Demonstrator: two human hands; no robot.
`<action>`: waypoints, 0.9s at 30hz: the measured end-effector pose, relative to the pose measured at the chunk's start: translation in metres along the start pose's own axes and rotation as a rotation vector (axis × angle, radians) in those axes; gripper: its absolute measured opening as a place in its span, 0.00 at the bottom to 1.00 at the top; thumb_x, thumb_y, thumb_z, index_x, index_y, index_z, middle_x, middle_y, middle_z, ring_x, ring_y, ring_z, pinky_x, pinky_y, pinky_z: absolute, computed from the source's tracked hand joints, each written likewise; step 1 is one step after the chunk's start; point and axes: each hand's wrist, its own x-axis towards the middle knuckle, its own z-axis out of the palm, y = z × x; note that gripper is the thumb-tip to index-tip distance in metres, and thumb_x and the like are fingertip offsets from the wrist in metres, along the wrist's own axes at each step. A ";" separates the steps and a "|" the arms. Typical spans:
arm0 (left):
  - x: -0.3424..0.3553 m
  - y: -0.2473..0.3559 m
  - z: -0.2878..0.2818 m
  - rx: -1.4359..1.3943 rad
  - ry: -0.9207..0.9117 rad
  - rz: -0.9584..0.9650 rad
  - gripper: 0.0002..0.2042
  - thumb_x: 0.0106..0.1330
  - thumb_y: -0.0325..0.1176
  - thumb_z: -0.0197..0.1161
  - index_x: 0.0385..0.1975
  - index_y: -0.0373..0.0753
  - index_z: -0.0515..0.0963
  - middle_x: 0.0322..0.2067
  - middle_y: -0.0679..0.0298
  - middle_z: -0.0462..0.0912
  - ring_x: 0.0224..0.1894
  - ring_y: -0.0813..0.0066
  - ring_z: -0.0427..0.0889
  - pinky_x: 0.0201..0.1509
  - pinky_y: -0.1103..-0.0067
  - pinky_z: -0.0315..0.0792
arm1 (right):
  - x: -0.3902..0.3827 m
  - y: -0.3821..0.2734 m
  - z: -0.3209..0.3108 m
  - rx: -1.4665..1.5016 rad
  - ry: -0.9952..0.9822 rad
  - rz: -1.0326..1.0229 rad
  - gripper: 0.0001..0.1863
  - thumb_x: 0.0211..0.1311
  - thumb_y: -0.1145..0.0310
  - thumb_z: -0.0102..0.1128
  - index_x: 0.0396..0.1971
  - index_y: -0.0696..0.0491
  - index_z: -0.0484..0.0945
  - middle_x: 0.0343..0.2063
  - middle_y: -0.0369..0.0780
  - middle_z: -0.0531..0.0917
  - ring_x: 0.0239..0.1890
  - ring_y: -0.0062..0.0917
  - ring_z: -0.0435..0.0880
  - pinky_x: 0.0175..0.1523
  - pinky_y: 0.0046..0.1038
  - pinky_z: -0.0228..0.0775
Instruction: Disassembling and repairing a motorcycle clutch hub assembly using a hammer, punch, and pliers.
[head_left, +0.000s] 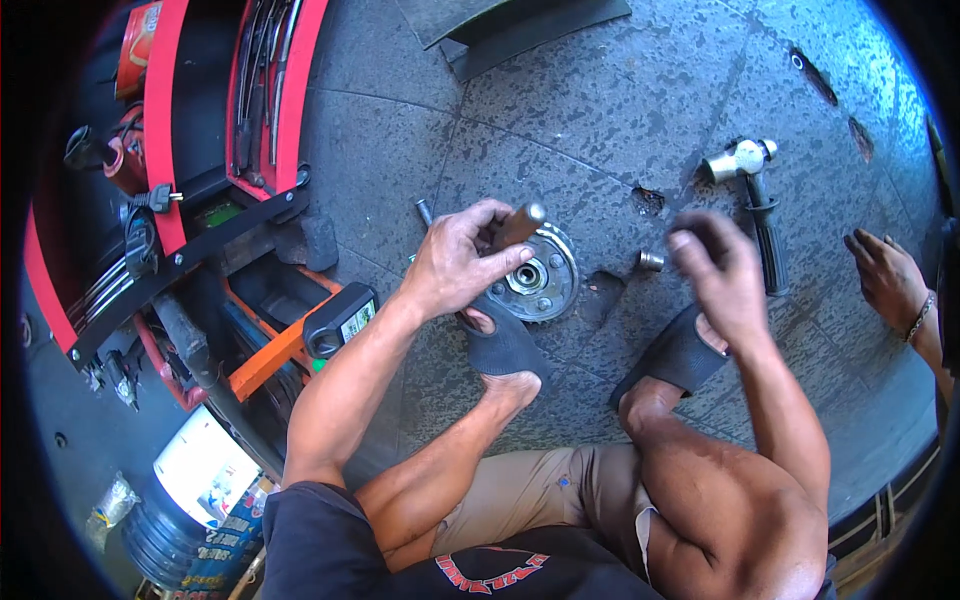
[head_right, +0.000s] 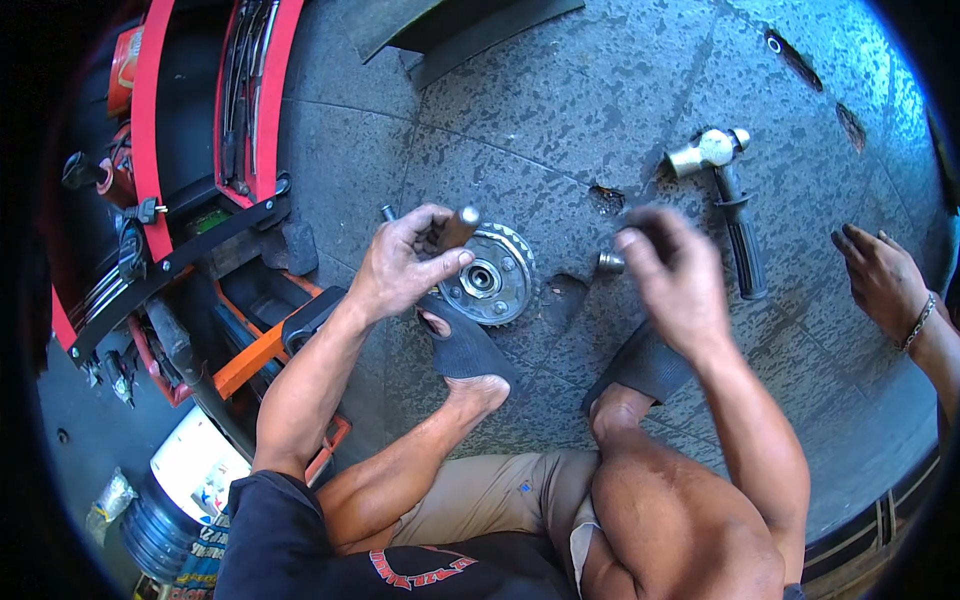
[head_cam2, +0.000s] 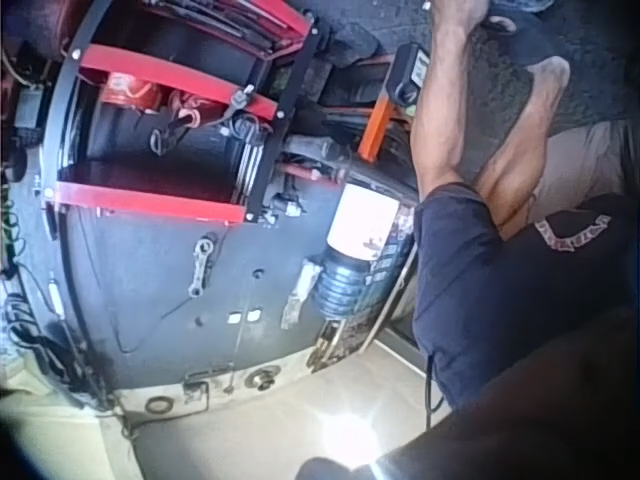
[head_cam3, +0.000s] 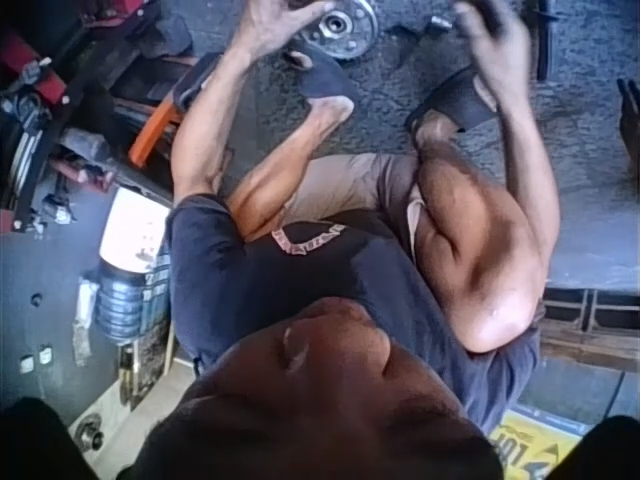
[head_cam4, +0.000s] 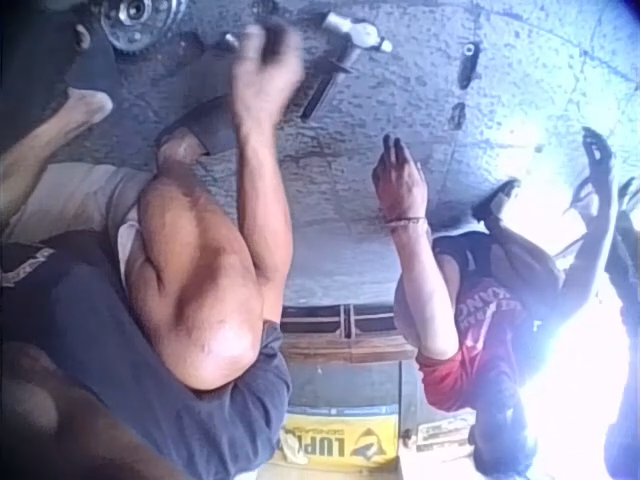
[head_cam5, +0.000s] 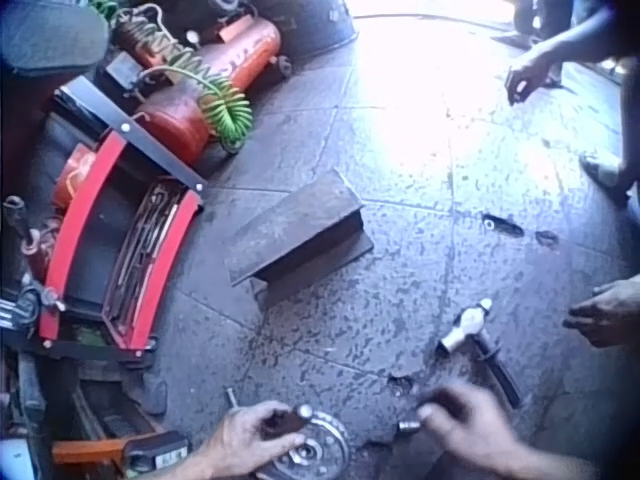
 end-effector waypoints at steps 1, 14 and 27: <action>-0.004 -0.009 0.001 -0.070 -0.011 0.006 0.18 0.61 0.33 0.75 0.47 0.33 0.79 0.34 0.64 0.86 0.36 0.83 0.83 0.41 0.79 0.77 | 0.003 -0.006 -0.015 -0.011 0.093 -0.050 0.13 0.70 0.68 0.63 0.49 0.60 0.80 0.40 0.40 0.86 0.44 0.23 0.84 0.50 0.28 0.78; -0.007 -0.005 0.012 -0.095 -0.070 -0.022 0.19 0.63 0.30 0.74 0.48 0.36 0.72 0.38 0.59 0.87 0.42 0.75 0.86 0.42 0.79 0.82 | 0.007 0.041 -0.078 -0.606 0.385 0.005 0.31 0.65 0.62 0.67 0.65 0.56 0.69 0.52 0.54 0.82 0.52 0.43 0.85 0.57 0.42 0.78; 0.006 -0.012 0.004 0.087 -0.187 0.079 0.15 0.62 0.32 0.73 0.46 0.34 0.80 0.33 0.60 0.87 0.35 0.73 0.86 0.42 0.73 0.79 | 0.012 0.013 -0.073 -0.621 0.315 0.129 0.21 0.64 0.65 0.65 0.51 0.63 0.75 0.31 0.50 0.84 0.34 0.35 0.86 0.41 0.38 0.76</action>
